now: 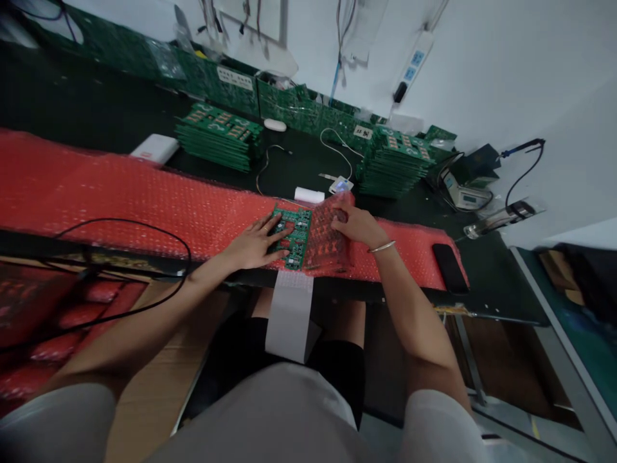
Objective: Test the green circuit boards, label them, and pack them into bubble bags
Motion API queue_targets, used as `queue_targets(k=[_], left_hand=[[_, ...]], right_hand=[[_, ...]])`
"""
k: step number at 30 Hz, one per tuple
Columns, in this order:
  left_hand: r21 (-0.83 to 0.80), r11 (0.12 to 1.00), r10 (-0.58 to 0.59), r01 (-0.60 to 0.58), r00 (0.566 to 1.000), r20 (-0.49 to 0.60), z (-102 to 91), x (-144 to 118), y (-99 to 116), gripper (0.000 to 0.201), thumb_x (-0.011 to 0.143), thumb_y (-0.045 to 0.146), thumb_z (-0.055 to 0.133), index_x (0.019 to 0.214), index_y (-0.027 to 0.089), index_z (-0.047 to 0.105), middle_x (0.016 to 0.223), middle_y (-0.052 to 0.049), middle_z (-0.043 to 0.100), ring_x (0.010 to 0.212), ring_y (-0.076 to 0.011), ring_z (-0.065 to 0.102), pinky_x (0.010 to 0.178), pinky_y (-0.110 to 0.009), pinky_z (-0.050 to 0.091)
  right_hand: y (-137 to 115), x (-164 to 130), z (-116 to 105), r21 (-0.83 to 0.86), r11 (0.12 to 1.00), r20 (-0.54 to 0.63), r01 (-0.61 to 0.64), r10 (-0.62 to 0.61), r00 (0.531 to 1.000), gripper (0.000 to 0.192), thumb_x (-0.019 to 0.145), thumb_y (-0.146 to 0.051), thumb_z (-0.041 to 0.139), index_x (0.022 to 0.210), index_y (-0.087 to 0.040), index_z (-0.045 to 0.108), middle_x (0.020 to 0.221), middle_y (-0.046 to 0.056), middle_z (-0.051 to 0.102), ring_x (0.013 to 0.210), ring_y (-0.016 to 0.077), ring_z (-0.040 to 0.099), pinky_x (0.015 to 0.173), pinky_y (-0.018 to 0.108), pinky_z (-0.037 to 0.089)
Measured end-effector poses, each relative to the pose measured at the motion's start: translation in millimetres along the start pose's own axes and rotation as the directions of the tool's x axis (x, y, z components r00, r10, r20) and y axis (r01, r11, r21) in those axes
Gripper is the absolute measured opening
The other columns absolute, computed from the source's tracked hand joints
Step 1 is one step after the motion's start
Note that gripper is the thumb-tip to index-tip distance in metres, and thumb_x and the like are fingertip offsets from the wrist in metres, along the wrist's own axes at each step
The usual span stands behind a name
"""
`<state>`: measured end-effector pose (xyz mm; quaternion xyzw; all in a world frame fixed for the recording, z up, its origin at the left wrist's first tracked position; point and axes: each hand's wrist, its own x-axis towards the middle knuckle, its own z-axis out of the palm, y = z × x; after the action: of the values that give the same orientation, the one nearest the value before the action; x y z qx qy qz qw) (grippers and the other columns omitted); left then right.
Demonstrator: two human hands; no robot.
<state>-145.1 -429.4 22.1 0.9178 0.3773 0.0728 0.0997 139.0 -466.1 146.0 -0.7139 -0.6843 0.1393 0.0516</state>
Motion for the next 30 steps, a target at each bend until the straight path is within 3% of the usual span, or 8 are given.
queue_targets(k=[11, 15, 17, 20, 22, 25, 27, 30], left_hand=[[-0.07, 0.997, 0.01, -0.012, 0.999, -0.038, 1.7, 0, -5, 0.065, 0.095, 0.059, 0.054, 0.151, 0.027, 0.05, 0.168, -0.011, 0.025, 0.153, -0.0461, 0.019, 0.12, -0.06, 0.021], [-0.288, 0.958, -0.048, -0.012, 0.978, -0.202, 2.6, 5, -32, 0.056, 0.099, 0.037, 0.042, 0.15, 0.015, 0.045, 0.159, -0.016, 0.039, 0.144, -0.0337, 0.042, 0.117, -0.051, 0.035], [-0.364, 0.931, -0.159, 0.041, 0.941, -0.3, -2.1, 5, -52, 0.048, 0.095, 0.024, 0.038, 0.138, 0.007, 0.051, 0.141, -0.021, 0.053, 0.128, -0.0288, 0.055, 0.111, -0.046, 0.044], [-0.36, 0.926, -0.242, 0.115, 0.911, -0.333, -13.7, -4, -72, 0.036, 0.09, 0.017, 0.036, 0.113, 0.009, 0.063, 0.117, -0.02, 0.061, 0.113, -0.0283, 0.061, 0.107, -0.043, 0.048], [-0.316, 0.934, -0.278, 0.164, 0.891, -0.359, -21.4, -16, -72, 0.034, 0.093, 0.019, 0.035, 0.11, 0.01, 0.064, 0.118, -0.02, 0.061, 0.114, -0.029, 0.061, 0.108, -0.043, 0.048], [-0.26, 0.906, -0.413, 0.335, 0.832, -0.37, -29.3, -33, -63, 0.041, 0.097, 0.033, 0.044, 0.123, 0.006, 0.059, 0.122, -0.023, 0.06, 0.116, -0.0333, 0.061, 0.104, -0.044, 0.048], [-0.256, 0.843, -0.533, 0.473, 0.801, -0.274, -33.2, -36, -59, 0.06, 0.091, 0.044, 0.058, 0.133, 0.001, 0.052, 0.118, -0.025, 0.062, 0.11, -0.0363, 0.064, 0.095, -0.044, 0.051], [-0.33, 0.744, -0.623, 0.581, 0.781, -0.031, -40.2, -28, -60, 0.063, 0.08, 0.046, 0.072, 0.124, 0.003, 0.057, 0.094, -0.016, 0.068, 0.09, -0.0327, 0.068, 0.074, -0.036, 0.052]], right_hand=[[-100, 21, 0, -0.421, 0.903, 0.022, 0.091, -0.09, 0.996, 0.042, 0.094, -0.042, 0.056, 0.123, -0.016, 0.069, 0.11, 0.017, 0.075, 0.109, 0.0357, 0.068, 0.09, 0.044, 0.052], [-140, 37, 22, -0.409, 0.9, 0.053, 0.147, -0.137, 0.989, 0.053, 0.093, -0.048, 0.055, 0.133, -0.014, 0.06, 0.115, 0.017, 0.073, 0.112, 0.035, 0.068, 0.092, 0.045, 0.052], [-158, 45, 40, -0.372, 0.911, 0.053, 0.177, -0.17, 0.984, 0.059, 0.09, -0.051, 0.059, 0.135, -0.012, 0.057, 0.119, 0.02, 0.071, 0.114, 0.035, 0.067, 0.091, 0.043, 0.053], [-175, 49, 65, -0.305, 0.939, 0.044, 0.157, -0.151, 0.988, 0.057, 0.09, -0.041, 0.061, 0.136, -0.008, 0.054, 0.117, 0.023, 0.071, 0.111, 0.0336, 0.068, 0.089, 0.041, 0.054], [-169, 44, 75, -0.213, 0.961, -0.001, 0.174, -0.179, 0.984, 0.055, 0.093, -0.033, 0.056, 0.142, -0.009, 0.048, 0.113, 0.021, 0.073, 0.106, 0.0311, 0.07, 0.089, 0.041, 0.054], [-132, 28, 81, 0.027, 0.987, -0.236, 0.159, -0.149, 0.96, 0.055, 0.097, -0.042, 0.049, 0.144, -0.014, 0.047, 0.118, 0.019, 0.07, 0.105, 0.0306, 0.07, 0.091, 0.044, 0.054], [-99, 17, 84, 0.175, 0.981, -0.371, 0.088, -0.017, 0.928, 0.061, 0.091, -0.047, 0.058, 0.136, -0.007, 0.053, 0.125, 0.026, 0.065, 0.11, 0.0349, 0.067, 0.093, 0.047, 0.054], [-59, 11, 93, 0.45, 0.883, -0.271, 0.132, -0.005, 0.963, 0.052, 0.086, -0.049, 0.064, 0.124, -0.014, 0.062, 0.117, 0.019, 0.071, 0.105, 0.0324, 0.069, 0.091, 0.047, 0.056]])
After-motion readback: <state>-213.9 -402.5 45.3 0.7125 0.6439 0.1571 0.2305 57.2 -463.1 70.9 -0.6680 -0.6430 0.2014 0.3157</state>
